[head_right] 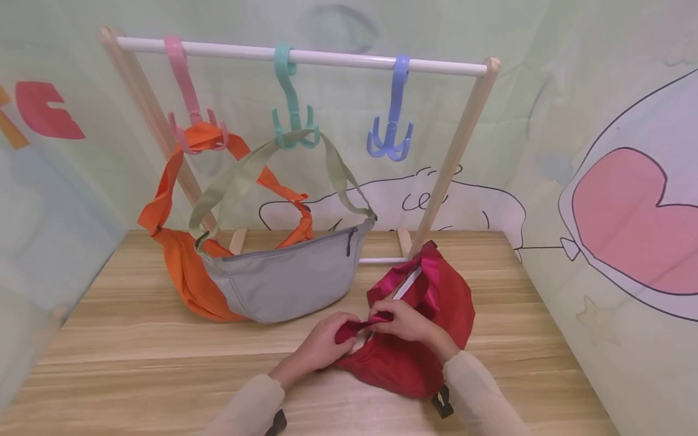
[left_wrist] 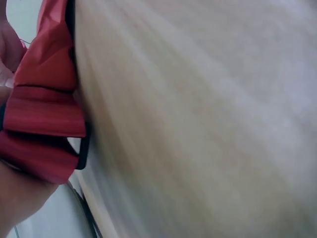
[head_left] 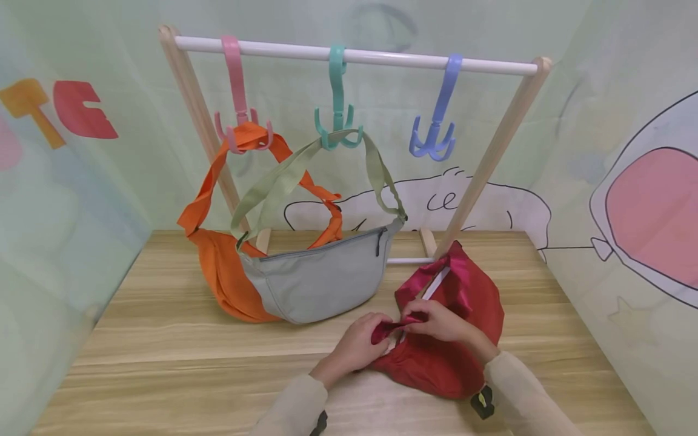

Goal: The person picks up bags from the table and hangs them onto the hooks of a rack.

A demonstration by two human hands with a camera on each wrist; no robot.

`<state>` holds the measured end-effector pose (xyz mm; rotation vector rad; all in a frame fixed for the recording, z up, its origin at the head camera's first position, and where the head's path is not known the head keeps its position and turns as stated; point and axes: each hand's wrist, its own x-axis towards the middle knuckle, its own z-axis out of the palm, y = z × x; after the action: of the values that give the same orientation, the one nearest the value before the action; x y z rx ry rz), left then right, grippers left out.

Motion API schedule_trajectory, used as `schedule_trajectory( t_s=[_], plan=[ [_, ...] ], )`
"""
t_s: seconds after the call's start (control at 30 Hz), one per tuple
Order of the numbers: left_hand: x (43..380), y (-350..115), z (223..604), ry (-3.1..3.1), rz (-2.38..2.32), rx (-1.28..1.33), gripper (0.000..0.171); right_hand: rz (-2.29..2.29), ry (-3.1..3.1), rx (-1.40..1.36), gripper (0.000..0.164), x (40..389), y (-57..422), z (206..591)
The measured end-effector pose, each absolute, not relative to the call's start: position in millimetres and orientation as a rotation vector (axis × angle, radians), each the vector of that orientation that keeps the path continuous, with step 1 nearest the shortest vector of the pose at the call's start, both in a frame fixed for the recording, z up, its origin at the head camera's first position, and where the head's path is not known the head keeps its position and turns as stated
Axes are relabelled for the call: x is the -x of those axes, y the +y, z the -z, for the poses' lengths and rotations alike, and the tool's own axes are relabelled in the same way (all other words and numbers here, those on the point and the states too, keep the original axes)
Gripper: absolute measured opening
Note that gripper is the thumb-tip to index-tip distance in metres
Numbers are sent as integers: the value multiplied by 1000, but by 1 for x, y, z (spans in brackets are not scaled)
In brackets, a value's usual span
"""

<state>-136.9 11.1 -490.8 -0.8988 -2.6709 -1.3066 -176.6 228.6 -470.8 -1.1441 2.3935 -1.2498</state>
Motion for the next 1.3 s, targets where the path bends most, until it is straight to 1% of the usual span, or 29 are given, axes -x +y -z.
schedule_trajectory(
  t_s=[0.2,0.4,0.5,0.67,0.8,1.0,1.13,1.2,1.3],
  plan=[
    [139,12,488,-2720,1314,846,16,1242,2397,1111,12,176,227,468],
    [138,11,488,-2736,1315,832,11,1205,2430,1040,12,173,226,466],
    [137,11,490,-2741,1306,825,9,1183,2455,1018,15,168,223,459],
    [138,10,495,-2731,1281,830,8,1202,2488,1086,20,162,219,443],
    [138,9,496,-2707,1280,828,7,1185,2555,1128,25,169,226,452],
    [139,8,496,-2701,1268,827,6,1183,2596,1153,28,182,239,468],
    [139,8,495,-2684,1267,818,6,1194,2619,1126,28,183,241,465],
    [138,7,495,-2677,1265,811,6,1192,2642,1110,28,179,236,454],
    [137,7,494,-2664,1258,803,6,1196,2668,1087,28,179,235,454]
  ],
)
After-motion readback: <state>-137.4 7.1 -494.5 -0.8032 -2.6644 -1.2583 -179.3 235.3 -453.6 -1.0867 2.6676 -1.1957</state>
